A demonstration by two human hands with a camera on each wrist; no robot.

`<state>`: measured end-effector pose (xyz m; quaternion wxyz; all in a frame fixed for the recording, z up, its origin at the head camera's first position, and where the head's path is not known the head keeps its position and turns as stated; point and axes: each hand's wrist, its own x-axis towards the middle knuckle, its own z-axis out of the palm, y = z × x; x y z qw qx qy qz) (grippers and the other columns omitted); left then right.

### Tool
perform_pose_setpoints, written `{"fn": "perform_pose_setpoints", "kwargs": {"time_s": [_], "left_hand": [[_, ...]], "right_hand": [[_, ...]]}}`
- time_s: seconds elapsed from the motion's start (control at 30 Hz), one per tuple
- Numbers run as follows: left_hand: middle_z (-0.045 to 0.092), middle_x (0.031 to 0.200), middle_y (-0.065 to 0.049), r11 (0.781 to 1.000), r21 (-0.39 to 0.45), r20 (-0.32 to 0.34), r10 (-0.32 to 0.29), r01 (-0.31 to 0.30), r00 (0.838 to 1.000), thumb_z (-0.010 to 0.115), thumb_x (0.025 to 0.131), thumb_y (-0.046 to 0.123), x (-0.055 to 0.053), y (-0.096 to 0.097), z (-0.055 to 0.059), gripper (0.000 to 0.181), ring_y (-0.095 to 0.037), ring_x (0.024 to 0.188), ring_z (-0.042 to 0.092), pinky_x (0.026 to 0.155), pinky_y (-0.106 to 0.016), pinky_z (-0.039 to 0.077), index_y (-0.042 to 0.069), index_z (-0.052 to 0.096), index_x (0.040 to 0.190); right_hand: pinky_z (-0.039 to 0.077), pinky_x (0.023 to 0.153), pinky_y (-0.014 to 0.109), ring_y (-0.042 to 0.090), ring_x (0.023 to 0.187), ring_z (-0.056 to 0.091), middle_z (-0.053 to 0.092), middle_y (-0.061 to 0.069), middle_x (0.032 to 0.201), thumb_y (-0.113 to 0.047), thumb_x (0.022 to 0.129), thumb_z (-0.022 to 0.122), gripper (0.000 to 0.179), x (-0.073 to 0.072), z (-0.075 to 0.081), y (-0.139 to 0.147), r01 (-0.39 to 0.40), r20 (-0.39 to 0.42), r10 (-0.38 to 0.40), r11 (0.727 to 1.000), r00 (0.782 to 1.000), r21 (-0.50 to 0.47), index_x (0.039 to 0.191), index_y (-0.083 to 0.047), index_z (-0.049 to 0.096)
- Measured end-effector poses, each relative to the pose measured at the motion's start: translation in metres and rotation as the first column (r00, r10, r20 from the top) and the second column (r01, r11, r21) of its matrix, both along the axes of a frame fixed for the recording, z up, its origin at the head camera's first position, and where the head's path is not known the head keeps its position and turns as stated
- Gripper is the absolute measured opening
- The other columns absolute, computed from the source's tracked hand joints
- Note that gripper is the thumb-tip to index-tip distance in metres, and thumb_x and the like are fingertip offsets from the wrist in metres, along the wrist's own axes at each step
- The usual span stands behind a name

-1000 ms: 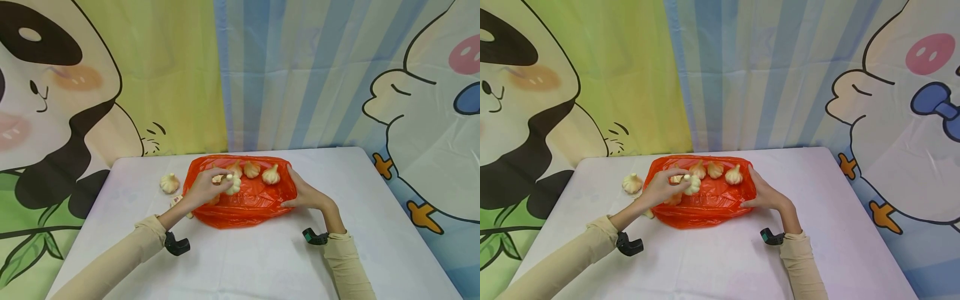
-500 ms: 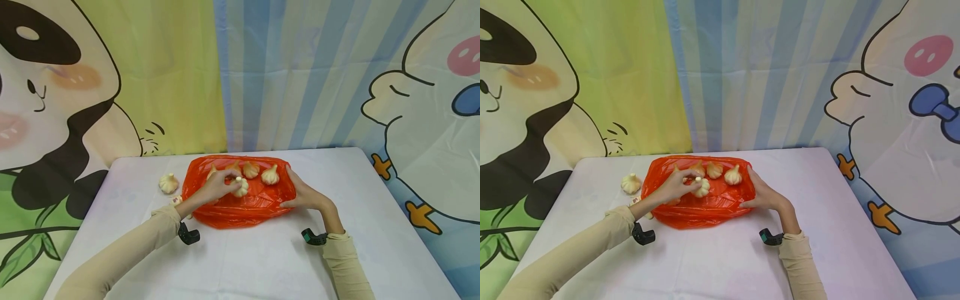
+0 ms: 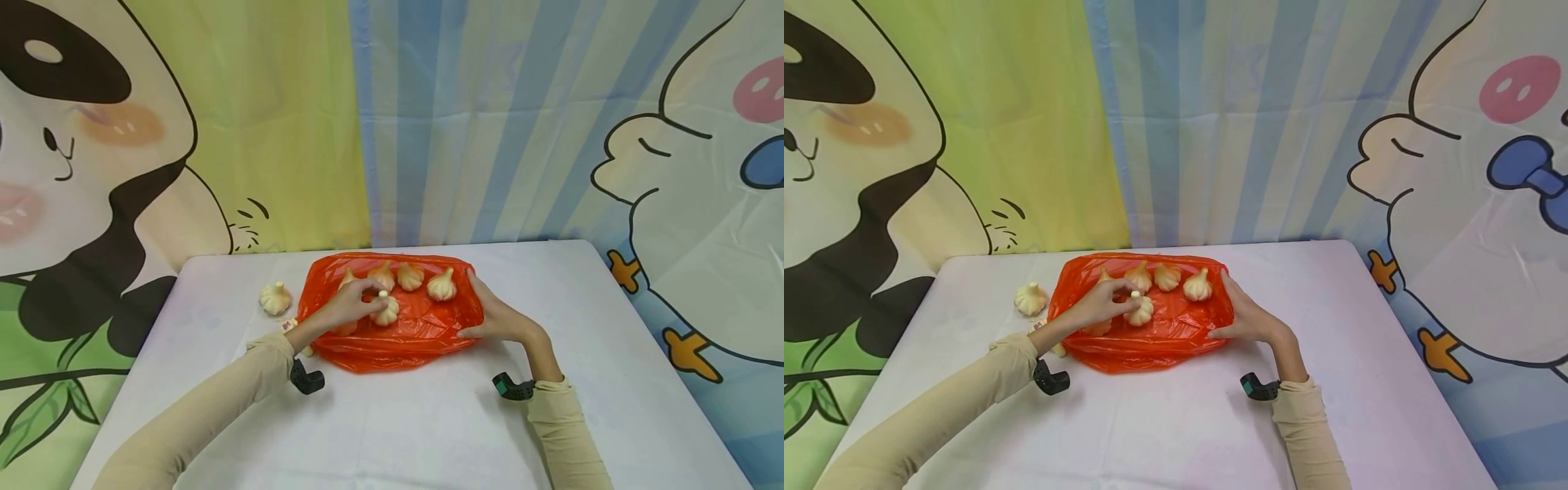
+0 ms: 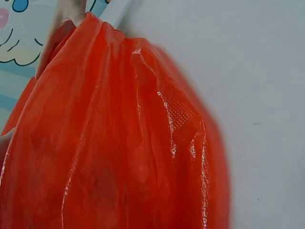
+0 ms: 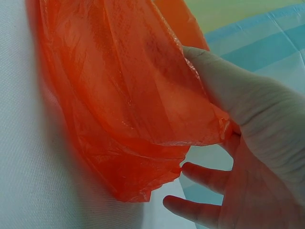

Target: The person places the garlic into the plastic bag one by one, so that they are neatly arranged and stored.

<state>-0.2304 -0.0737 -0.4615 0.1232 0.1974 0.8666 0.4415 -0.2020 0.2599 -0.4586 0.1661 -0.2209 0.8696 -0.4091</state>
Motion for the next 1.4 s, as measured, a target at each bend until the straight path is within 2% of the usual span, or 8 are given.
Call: {"fn": "perform_pose_setpoints", "kwargs": {"time_s": [0.37, 0.63, 0.83, 0.93, 1.0, 1.13, 1.3, 1.4], "left_hand": [[0.069, 0.11, -0.008, 0.997, -0.079, -0.056, -0.007, 0.003, 0.998, 0.071, 0.088, 0.021, 0.006, -0.001, 0.003, 0.022, -0.022, 0.105, 0.062, 0.099, -0.042, 0.05, 0.01, 0.065, 0.107], [0.068, 0.096, -0.004, 0.985, -0.171, -0.172, -0.049, 0.019, 0.984, 0.074, 0.086, 0.017, 0.013, -0.001, 0.013, 0.016, -0.018, 0.089, 0.059, 0.085, -0.033, 0.053, 0.01, 0.065, 0.097], [0.069, 0.111, -0.007, 0.984, -0.177, -0.162, -0.032, 0.003, 0.986, 0.075, 0.085, 0.022, 0.02, -0.011, 0.018, 0.029, -0.025, 0.106, 0.063, 0.096, -0.041, 0.052, 0.008, 0.067, 0.11], [0.068, 0.116, -0.011, 0.995, -0.102, -0.144, -0.025, 0.011, 0.989, 0.074, 0.087, 0.021, 0.024, -0.022, 0.027, 0.032, -0.03, 0.111, 0.063, 0.095, -0.044, 0.054, 0.007, 0.066, 0.114], [0.068, 0.117, -0.014, 0.999, -0.041, -0.161, -0.02, 0.013, 0.987, 0.072, 0.088, 0.019, 0.027, -0.033, 0.034, 0.03, -0.033, 0.113, 0.064, 0.091, -0.043, 0.055, 0.008, 0.066, 0.114], [0.067, 0.118, -0.017, 0.998, 0.042, -0.203, 0.046, -0.039, 0.978, 0.072, 0.088, 0.015, 0.035, -0.06, 0.049, 0.028, -0.035, 0.109, 0.066, 0.086, -0.04, 0.058, 0.007, 0.066, 0.114], [0.068, 0.116, -0.014, 0.988, 0.043, -0.228, 0.152, -0.147, 0.962, 0.071, 0.088, 0.012, 0.043, -0.098, 0.051, 0.029, -0.031, 0.107, 0.067, 0.086, -0.036, 0.058, 0.008, 0.064, 0.116], [0.068, 0.115, -0.013, 0.973, 0.022, -0.275, 0.226, -0.229, 0.935, 0.071, 0.089, 0.013, 0.044, -0.121, 0.046, 0.029, -0.027, 0.105, 0.067, 0.084, -0.028, 0.058, 0.008, 0.064, 0.117]], "right_hand": [[0.019, 0.117, 0.061, 0.038, 0.151, 0.003, -0.007, 0.012, 0.164, -0.026, 0.079, 0.081, 0.121, 0.002, 0.002, -0.001, 0.002, -0.001, -0.002, 1.0, 1.0, 0.006, 0.155, -0.012, -0.012], [0.019, 0.117, 0.061, 0.038, 0.151, 0.002, -0.007, 0.012, 0.164, -0.026, 0.079, 0.08, 0.12, 0.001, 0.001, 0.001, 0.006, -0.004, -0.006, 1.0, 1.0, 0.008, 0.155, -0.013, -0.012], [0.018, 0.117, 0.061, 0.038, 0.151, 0.002, -0.008, 0.014, 0.164, -0.024, 0.079, 0.08, 0.121, 0.002, 0.002, 0.0, 0.005, -0.011, -0.005, 1.0, 1.0, 0.017, 0.155, -0.01, -0.012], [0.018, 0.117, 0.061, 0.039, 0.151, 0.002, -0.007, 0.015, 0.164, -0.024, 0.079, 0.08, 0.121, 0.002, 0.002, -0.001, 0.007, -0.01, -0.007, 1.0, 1.0, 0.025, 0.155, -0.009, -0.012], [0.019, 0.117, 0.061, 0.039, 0.151, 0.003, -0.007, 0.015, 0.164, -0.025, 0.078, 0.081, 0.121, 0.002, 0.002, -0.002, 0.011, -0.008, -0.01, 0.999, 1.0, 0.034, 0.155, -0.009, -0.012], [0.019, 0.116, 0.062, 0.04, 0.15, 0.003, -0.007, 0.015, 0.164, -0.026, 0.079, 0.08, 0.121, 0.001, 0.002, -0.001, 0.014, -0.008, -0.014, 0.999, 1.0, 0.04, 0.155, -0.01, -0.013], [0.017, 0.117, 0.062, 0.04, 0.151, 0.002, -0.008, 0.015, 0.164, -0.026, 0.079, 0.08, 0.121, 0.001, 0.002, -0.001, 0.012, -0.002, -0.012, 0.999, 1.0, 0.035, 0.155, -0.01, -0.013], [0.018, 0.117, 0.062, 0.04, 0.151, 0.003, -0.007, 0.015, 0.164, -0.026, 0.079, 0.08, 0.12, 0.001, 0.002, -0.001, 0.011, 0.0, -0.011, 0.999, 1.0, 0.037, 0.155, -0.01, -0.012]]}}
